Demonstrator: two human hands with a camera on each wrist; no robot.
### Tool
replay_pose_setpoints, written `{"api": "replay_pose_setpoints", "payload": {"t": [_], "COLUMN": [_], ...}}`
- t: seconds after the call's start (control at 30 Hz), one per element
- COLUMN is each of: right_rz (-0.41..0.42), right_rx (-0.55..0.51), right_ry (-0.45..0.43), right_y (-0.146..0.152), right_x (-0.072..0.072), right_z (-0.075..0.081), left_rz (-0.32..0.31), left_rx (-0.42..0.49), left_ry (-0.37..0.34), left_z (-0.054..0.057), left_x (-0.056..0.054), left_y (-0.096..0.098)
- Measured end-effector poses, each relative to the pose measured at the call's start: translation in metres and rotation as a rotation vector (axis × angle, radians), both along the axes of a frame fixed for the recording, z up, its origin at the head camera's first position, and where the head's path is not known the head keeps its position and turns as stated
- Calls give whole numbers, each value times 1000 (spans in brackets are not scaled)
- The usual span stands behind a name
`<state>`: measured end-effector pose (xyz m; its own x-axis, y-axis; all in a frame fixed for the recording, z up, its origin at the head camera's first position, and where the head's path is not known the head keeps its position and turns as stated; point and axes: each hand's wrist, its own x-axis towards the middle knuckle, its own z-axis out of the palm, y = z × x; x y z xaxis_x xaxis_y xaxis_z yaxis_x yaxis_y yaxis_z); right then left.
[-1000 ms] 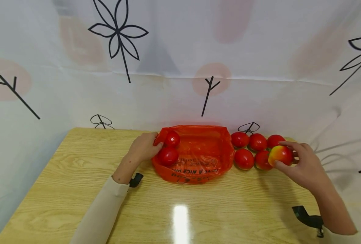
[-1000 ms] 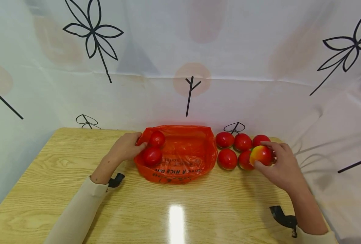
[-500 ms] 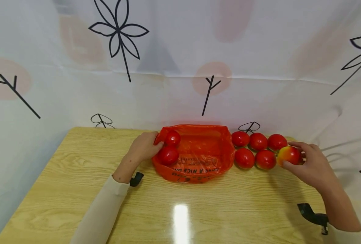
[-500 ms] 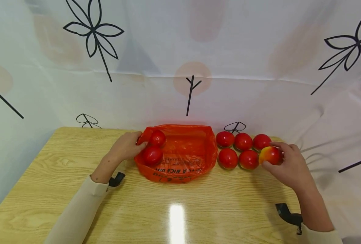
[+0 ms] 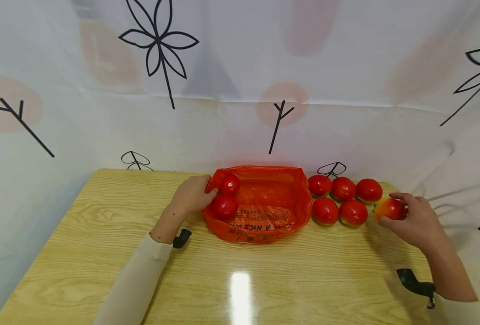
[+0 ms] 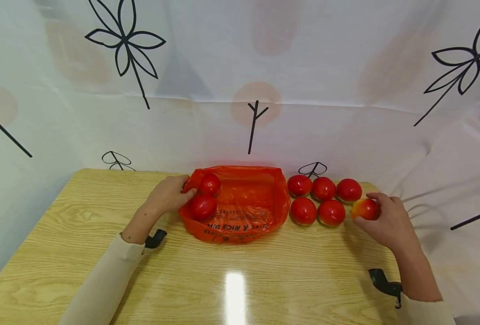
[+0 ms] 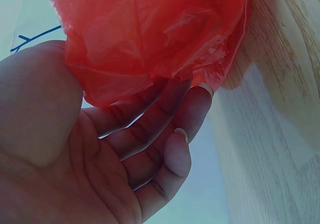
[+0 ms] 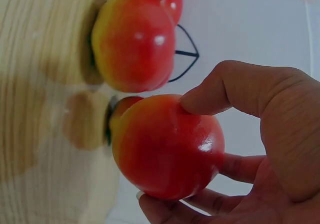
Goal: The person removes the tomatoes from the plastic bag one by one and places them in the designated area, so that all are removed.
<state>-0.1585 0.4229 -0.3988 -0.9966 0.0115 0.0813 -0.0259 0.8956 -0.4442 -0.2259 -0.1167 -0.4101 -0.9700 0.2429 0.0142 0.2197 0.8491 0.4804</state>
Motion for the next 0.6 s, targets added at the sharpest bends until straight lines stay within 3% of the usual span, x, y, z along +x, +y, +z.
{"api": "replay_pose_setpoints", "payload": {"t": [0.6], "right_rz": [16], "right_rx": [19], "right_ry": [-27], "right_y": [15], "right_x": [-8], "right_z": [-20], "left_rz": [6], "left_rx": [-3], "left_ry": [-8], "left_z": [-1], "left_x": [0], "left_y": [0]}}
